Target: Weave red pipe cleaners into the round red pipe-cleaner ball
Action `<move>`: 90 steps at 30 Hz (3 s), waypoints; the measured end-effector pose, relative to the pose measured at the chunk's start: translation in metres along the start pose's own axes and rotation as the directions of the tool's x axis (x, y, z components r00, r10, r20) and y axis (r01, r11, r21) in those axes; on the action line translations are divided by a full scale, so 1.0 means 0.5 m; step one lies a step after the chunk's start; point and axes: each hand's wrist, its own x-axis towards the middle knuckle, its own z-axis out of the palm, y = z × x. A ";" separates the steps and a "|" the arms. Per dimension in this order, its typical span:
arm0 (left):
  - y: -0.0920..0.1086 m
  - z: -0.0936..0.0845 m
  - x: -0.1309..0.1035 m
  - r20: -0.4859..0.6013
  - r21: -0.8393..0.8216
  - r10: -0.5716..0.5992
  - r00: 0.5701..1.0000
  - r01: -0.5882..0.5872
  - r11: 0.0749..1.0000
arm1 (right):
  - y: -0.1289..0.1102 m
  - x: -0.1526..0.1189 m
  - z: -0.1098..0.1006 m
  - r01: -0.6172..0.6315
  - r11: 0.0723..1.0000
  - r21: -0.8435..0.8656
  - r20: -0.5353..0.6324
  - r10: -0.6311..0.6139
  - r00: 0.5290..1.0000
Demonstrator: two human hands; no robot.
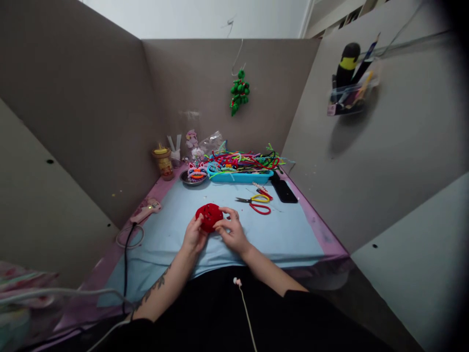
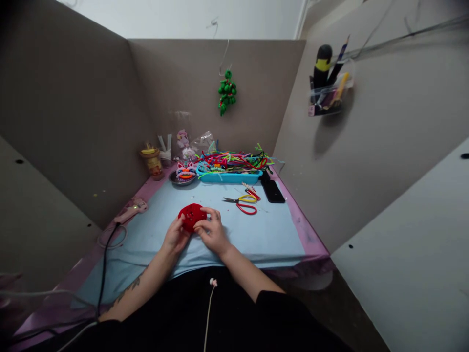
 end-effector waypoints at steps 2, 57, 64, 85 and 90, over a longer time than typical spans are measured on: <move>-0.002 -0.003 0.002 -0.012 -0.016 -0.005 1.000 0.004 1.000 | 0.005 0.004 -0.005 -0.072 0.995 0.074 -0.090 0.078 0.993; 0.017 -0.025 -0.001 0.553 0.810 0.461 0.694 -0.578 -0.102 | 0.021 0.021 0.013 -0.188 0.979 -0.076 -0.132 0.177 0.975; 0.012 -0.028 0.002 0.549 0.824 0.435 0.714 -0.550 -0.138 | 0.029 0.017 0.015 -0.192 0.981 -0.016 -0.112 0.189 0.975; 0.021 -0.019 -0.015 0.591 0.762 0.448 0.671 -0.647 -0.036 | 0.005 -0.010 0.015 0.087 0.951 -0.295 -0.086 -0.118 0.989; 0.022 -0.020 -0.015 0.601 0.749 0.441 0.667 -0.662 -0.020 | 0.003 -0.011 0.016 0.164 0.923 -0.347 -0.045 -0.191 0.981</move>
